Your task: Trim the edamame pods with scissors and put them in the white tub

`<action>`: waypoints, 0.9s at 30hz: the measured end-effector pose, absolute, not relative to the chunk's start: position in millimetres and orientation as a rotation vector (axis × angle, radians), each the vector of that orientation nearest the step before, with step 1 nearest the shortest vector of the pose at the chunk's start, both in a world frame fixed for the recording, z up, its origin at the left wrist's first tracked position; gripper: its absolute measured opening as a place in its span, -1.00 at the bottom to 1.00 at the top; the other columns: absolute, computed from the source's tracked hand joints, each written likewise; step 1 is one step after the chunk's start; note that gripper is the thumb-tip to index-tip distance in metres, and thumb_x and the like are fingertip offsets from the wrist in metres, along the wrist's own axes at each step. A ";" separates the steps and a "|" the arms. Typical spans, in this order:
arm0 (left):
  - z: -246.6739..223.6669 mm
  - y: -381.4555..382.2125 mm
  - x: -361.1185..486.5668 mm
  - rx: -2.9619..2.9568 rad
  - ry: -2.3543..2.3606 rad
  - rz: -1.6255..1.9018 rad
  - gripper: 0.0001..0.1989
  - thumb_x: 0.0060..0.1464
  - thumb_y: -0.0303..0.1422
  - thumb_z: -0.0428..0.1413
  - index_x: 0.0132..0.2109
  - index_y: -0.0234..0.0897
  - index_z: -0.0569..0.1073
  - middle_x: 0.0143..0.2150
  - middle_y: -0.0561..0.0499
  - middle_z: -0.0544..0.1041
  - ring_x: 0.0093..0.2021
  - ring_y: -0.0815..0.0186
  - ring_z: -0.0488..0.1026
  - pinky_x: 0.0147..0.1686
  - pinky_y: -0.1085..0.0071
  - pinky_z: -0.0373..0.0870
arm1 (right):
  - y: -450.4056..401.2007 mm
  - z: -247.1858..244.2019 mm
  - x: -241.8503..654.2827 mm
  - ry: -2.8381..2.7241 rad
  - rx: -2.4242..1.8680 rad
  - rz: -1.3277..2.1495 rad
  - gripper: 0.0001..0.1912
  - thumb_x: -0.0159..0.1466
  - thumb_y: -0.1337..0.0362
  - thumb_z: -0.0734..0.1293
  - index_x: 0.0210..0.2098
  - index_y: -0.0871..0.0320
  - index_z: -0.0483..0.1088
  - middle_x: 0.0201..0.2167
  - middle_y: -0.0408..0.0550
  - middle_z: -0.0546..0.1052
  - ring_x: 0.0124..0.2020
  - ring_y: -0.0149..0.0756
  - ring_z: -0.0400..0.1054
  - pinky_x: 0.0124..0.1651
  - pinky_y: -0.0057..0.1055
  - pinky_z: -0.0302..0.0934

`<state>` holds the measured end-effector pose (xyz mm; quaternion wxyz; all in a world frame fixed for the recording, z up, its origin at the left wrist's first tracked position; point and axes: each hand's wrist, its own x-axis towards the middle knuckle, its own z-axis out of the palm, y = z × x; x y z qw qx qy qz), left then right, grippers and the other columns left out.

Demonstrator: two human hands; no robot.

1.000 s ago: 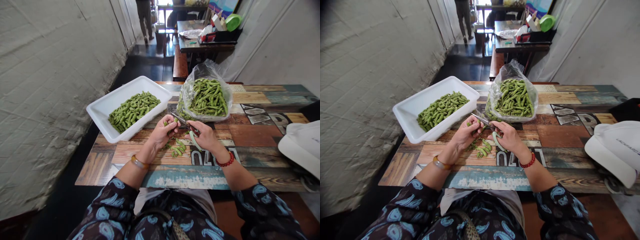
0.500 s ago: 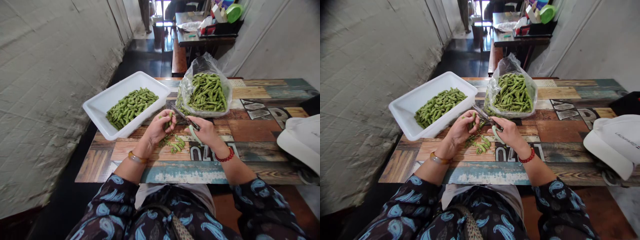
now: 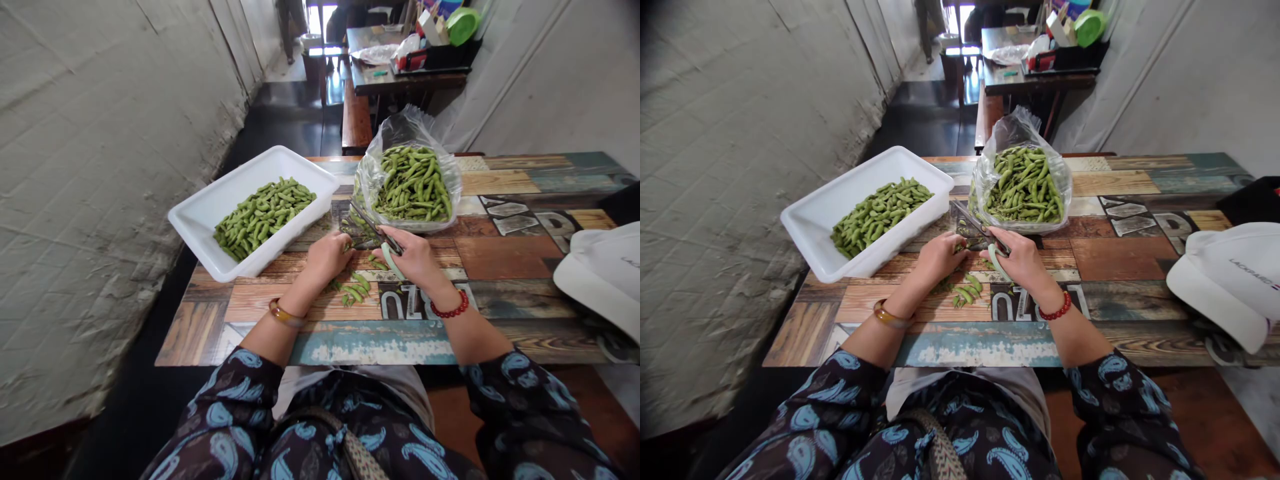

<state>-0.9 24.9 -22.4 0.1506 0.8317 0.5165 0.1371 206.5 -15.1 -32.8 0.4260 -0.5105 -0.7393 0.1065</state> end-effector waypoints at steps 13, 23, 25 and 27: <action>-3.7 25.1 -17.8 1.495 1.049 0.907 -0.78 0.04 -0.25 0.20 -0.33 -0.30 0.37 -0.46 0.09 0.38 -0.52 0.47 0.22 -0.50 0.51 0.13 | -17.3 -30.7 207.9 -1.839 -1.297 0.345 -0.53 0.23 0.06 0.39 0.05 0.18 0.48 -0.07 0.10 0.61 -0.10 -0.09 0.54 0.02 -0.18 0.44; 2.1 16.3 -11.6 1.024 0.877 0.991 -0.62 -0.18 -0.21 0.37 -0.34 -0.34 0.41 -0.52 0.14 0.34 -0.62 0.57 0.16 -0.66 0.58 -0.08 | -21.5 -28.3 203.0 -2.005 -1.266 0.471 -0.47 0.18 0.09 0.44 0.09 0.16 0.41 -0.08 0.10 0.56 -0.07 -0.08 0.48 0.03 -0.14 0.40; 0.1 15.7 -11.2 1.033 0.882 0.990 -0.62 -0.18 -0.22 0.38 -0.36 -0.34 0.40 -0.55 0.16 0.30 -0.62 0.57 0.15 -0.66 0.58 -0.07 | -21.5 -28.4 202.4 -2.014 -1.253 0.477 -0.48 0.18 0.10 0.44 0.09 0.16 0.41 -0.07 0.10 0.56 -0.07 -0.08 0.48 0.04 -0.14 0.40; -1.9 15.0 -10.9 1.040 0.875 0.985 -0.63 -0.18 -0.22 0.38 -0.35 -0.33 0.40 -0.57 0.17 0.29 -0.63 0.57 0.14 -0.66 0.58 -0.06 | -21.7 -28.5 201.9 -2.032 -1.235 0.479 -0.48 0.18 0.11 0.44 0.09 0.14 0.41 -0.06 0.09 0.57 -0.07 -0.09 0.48 0.04 -0.14 0.39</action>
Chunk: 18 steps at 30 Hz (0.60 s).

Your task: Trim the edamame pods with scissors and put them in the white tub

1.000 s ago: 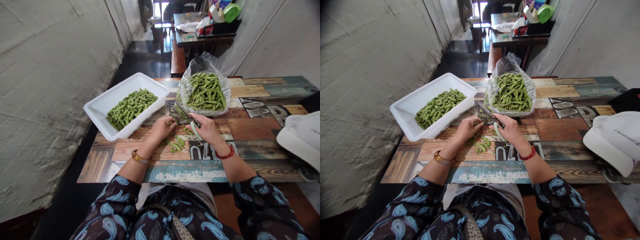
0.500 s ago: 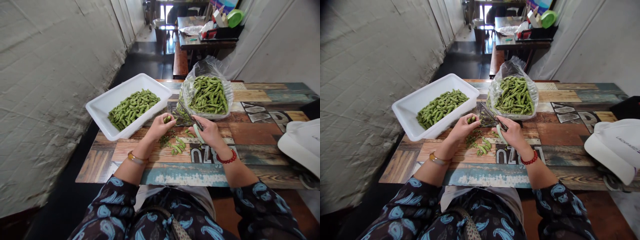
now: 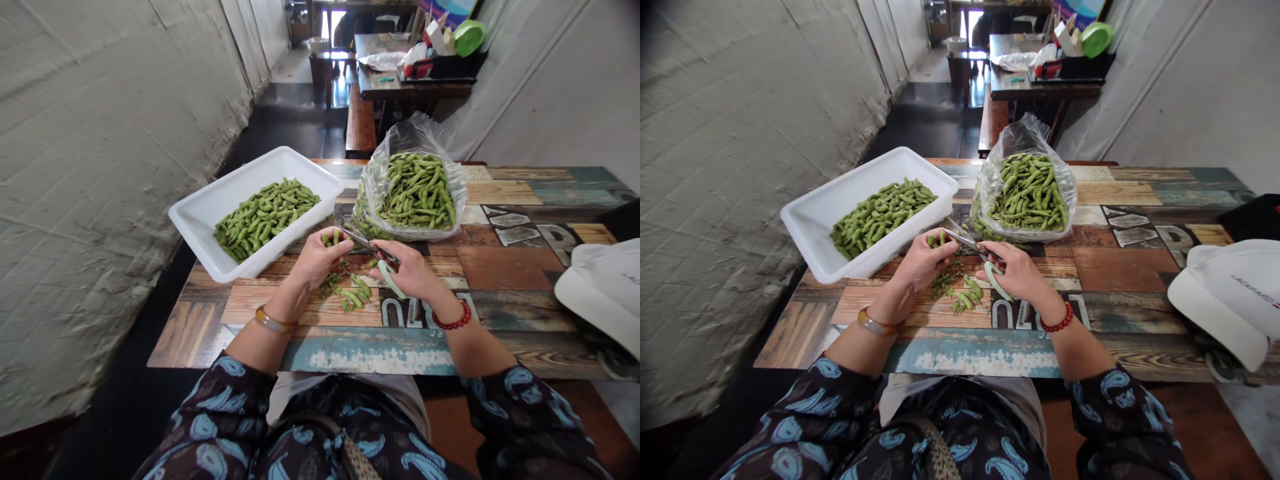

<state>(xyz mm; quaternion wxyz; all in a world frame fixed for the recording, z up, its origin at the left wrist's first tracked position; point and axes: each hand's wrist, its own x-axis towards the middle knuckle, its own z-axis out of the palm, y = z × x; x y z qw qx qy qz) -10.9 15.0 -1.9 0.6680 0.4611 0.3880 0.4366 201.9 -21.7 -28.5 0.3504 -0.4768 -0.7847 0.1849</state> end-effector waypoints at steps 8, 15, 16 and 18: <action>-3.0 12.0 -8.1 1.060 0.883 0.966 -0.62 -0.19 -0.20 0.39 -0.36 -0.34 0.42 -0.54 0.15 0.33 -0.62 0.56 0.14 -0.64 0.55 -0.01 | -22.2 -31.4 200.4 -2.050 -1.189 0.454 -0.48 0.18 0.07 0.44 0.09 0.15 0.43 -0.05 0.10 0.58 -0.05 -0.07 0.49 0.05 -0.12 0.40; -4.4 13.7 -8.2 1.053 0.865 0.996 -0.62 -0.19 -0.23 0.39 -0.38 -0.32 0.38 -0.55 0.18 0.28 -0.62 0.58 0.09 -0.64 0.55 -0.05 | -21.4 -33.2 199.7 -2.001 -1.175 0.475 -0.54 0.20 0.10 0.43 0.05 0.12 0.48 -0.03 0.07 0.60 -0.03 -0.10 0.51 0.08 -0.18 0.39; -4.0 14.1 -8.5 1.056 0.868 1.010 -0.62 -0.20 -0.23 0.39 -0.37 -0.32 0.39 -0.55 0.18 0.28 -0.63 0.58 0.08 -0.64 0.55 -0.06 | -21.0 -33.2 200.4 -1.983 -1.189 0.489 -0.53 0.19 0.10 0.43 0.05 0.13 0.48 -0.03 0.08 0.60 -0.03 -0.10 0.51 0.08 -0.19 0.40; -2.1 15.0 -9.2 1.042 0.873 1.031 -0.64 -0.18 -0.25 0.38 -0.35 -0.31 0.39 -0.56 0.19 0.26 -0.63 0.58 0.08 -0.65 0.56 -0.07 | -20.1 -33.4 202.3 -1.932 -1.232 0.532 -0.51 0.18 0.09 0.43 0.06 0.15 0.48 -0.05 0.08 0.60 -0.06 -0.10 0.52 0.05 -0.21 0.41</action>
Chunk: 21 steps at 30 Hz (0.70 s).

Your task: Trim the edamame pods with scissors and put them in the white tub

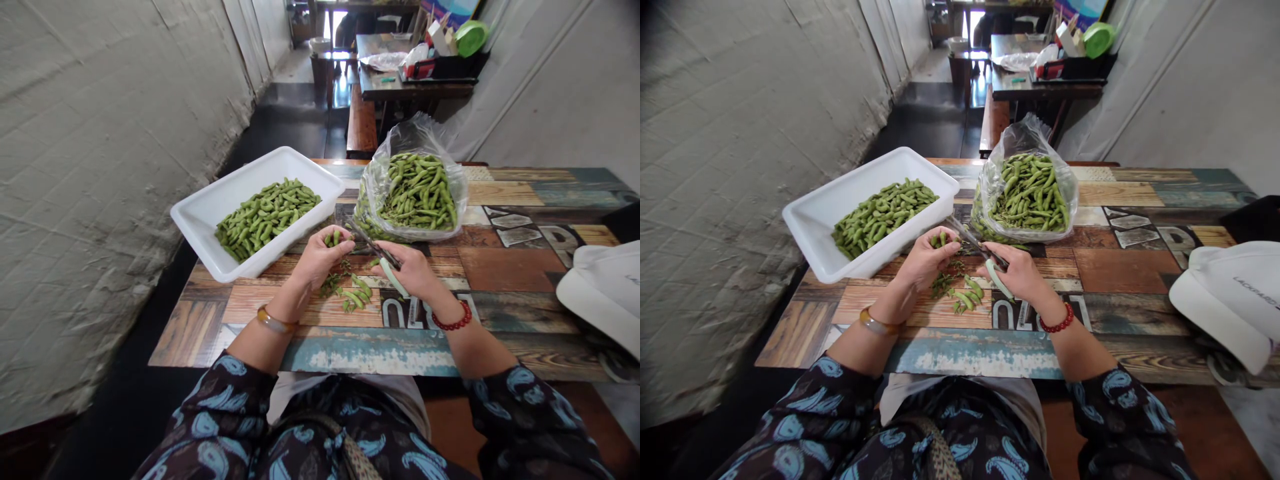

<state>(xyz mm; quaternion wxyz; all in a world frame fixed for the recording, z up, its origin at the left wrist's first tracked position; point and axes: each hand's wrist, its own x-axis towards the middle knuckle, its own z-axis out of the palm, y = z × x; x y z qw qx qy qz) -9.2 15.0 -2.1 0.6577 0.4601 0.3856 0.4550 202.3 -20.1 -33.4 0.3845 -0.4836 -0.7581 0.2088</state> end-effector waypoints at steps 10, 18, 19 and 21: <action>10.5 15.0 -10.7 0.795 0.807 1.045 -0.61 -0.20 -0.30 0.37 -0.35 -0.30 0.31 -0.48 0.12 0.42 -0.60 0.58 0.20 -0.67 0.61 -0.07 | -22.2 -30.6 201.1 -1.949 -1.254 0.491 -0.49 0.18 0.08 0.42 0.08 0.13 0.42 -0.21 0.02 0.58 -0.27 -0.20 0.49 -0.13 -0.24 0.44; 4.7 14.3 -9.6 0.773 0.764 1.053 -0.60 -0.26 -0.34 0.39 -0.32 -0.31 0.36 -0.57 0.19 0.30 -0.61 0.57 0.19 -0.66 0.61 -0.05 | -21.4 -30.8 200.5 -2.084 -1.177 0.366 -0.49 0.20 0.09 0.42 0.10 0.09 0.37 -0.13 0.04 0.55 -0.13 -0.12 0.46 -0.05 -0.17 0.41; 3.8 14.1 -9.1 0.778 0.761 1.050 -0.61 -0.26 -0.34 0.39 -0.32 -0.31 0.37 -0.56 0.18 0.31 -0.61 0.57 0.19 -0.66 0.61 -0.05 | -21.4 -30.6 200.5 -2.084 -1.175 0.367 -0.49 0.20 0.09 0.42 0.11 0.08 0.37 -0.13 0.04 0.55 -0.13 -0.12 0.46 -0.05 -0.18 0.41; 2.1 13.4 -7.9 0.779 0.755 1.043 -0.61 -0.26 -0.33 0.39 -0.32 -0.32 0.38 -0.56 0.18 0.32 -0.61 0.57 0.20 -0.66 0.62 -0.05 | -21.5 -30.0 200.2 -2.084 -1.171 0.369 -0.48 0.20 0.08 0.43 0.11 0.09 0.36 -0.14 0.03 0.54 -0.14 -0.13 0.45 -0.05 -0.18 0.40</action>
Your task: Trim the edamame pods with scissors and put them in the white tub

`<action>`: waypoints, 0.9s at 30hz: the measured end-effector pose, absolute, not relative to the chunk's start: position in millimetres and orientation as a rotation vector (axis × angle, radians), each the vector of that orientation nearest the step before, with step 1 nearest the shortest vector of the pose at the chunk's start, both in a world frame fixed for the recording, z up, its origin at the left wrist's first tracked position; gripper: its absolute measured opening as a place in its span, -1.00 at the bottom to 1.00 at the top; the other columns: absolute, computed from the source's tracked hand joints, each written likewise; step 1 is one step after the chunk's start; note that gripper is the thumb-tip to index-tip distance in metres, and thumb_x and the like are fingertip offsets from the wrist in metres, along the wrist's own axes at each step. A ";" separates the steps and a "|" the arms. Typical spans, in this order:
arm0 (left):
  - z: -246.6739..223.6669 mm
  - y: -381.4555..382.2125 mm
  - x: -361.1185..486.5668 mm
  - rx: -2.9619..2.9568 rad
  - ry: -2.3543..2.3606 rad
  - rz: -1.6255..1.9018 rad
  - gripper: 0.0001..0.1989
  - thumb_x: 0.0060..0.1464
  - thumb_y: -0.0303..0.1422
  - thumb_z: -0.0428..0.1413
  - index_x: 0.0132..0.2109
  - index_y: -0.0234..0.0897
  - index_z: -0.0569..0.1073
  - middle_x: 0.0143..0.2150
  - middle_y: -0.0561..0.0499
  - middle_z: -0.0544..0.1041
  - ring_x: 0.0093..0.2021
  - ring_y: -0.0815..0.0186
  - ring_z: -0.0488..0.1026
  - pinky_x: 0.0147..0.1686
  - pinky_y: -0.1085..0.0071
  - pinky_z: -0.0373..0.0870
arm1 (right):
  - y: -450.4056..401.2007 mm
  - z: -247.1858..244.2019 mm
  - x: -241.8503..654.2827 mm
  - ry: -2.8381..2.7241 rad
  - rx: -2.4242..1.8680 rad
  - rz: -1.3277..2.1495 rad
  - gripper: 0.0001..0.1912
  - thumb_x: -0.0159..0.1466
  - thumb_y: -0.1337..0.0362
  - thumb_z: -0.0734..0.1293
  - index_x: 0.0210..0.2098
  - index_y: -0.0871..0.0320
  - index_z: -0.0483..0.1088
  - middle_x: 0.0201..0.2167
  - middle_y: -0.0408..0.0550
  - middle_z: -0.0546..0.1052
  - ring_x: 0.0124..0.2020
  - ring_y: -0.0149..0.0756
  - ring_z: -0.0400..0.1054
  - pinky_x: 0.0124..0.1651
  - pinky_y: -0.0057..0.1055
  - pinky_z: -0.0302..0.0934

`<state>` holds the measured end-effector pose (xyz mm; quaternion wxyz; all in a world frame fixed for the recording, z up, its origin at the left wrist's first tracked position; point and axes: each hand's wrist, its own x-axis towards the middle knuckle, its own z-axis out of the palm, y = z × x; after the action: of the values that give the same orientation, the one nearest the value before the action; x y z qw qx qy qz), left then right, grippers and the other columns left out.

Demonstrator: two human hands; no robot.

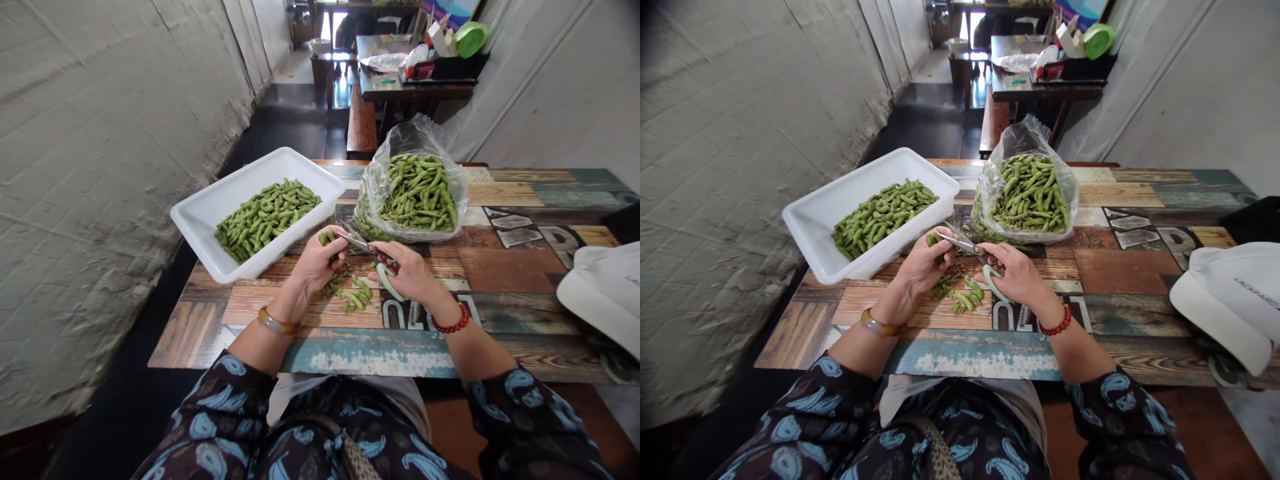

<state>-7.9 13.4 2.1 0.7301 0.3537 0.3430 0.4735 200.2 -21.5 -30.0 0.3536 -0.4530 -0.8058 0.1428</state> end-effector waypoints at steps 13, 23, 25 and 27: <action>2.3 11.5 -7.2 0.877 0.774 1.018 -0.65 -0.20 -0.28 0.38 -0.32 -0.34 0.43 -0.49 0.11 0.41 -0.60 0.55 0.19 -0.66 0.58 -0.08 | -20.9 -32.1 201.3 -2.062 -1.155 0.344 -0.50 0.20 0.10 0.43 0.10 0.09 0.40 -0.14 0.03 0.57 -0.16 -0.14 0.47 -0.04 -0.20 0.40; 4.4 12.4 -10.2 0.982 0.828 1.033 -0.67 -0.17 -0.25 0.36 -0.32 -0.31 0.43 -0.51 0.13 0.40 -0.60 0.54 0.19 -0.65 0.56 -0.05 | -21.0 -28.2 204.1 -2.086 -1.147 0.390 -0.50 0.23 0.12 0.42 0.12 0.10 0.38 -0.25 -0.03 0.50 -0.34 -0.29 0.38 -0.22 -0.33 0.39; 4.2 12.3 -10.1 0.998 0.839 1.040 -0.66 -0.18 -0.25 0.37 -0.32 -0.31 0.43 -0.53 0.14 0.38 -0.61 0.54 0.18 -0.64 0.56 -0.04 | -21.5 -27.1 203.9 -2.083 -1.154 0.411 -0.49 0.22 0.11 0.42 0.13 0.09 0.37 -0.25 -0.04 0.48 -0.36 -0.31 0.36 -0.25 -0.35 0.38; 3.7 12.2 -10.0 1.017 0.848 1.042 -0.66 -0.18 -0.24 0.37 -0.32 -0.31 0.43 -0.55 0.16 0.35 -0.62 0.54 0.16 -0.64 0.55 -0.05 | -21.8 -26.2 203.7 -2.080 -1.159 0.429 -0.48 0.21 0.11 0.43 0.13 0.08 0.37 -0.24 -0.04 0.47 -0.35 -0.31 0.35 -0.26 -0.36 0.38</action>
<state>-10.0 12.2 3.7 0.6657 0.4502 0.3758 0.4614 203.7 -21.8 -26.2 0.3532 -0.4481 -0.8043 0.1658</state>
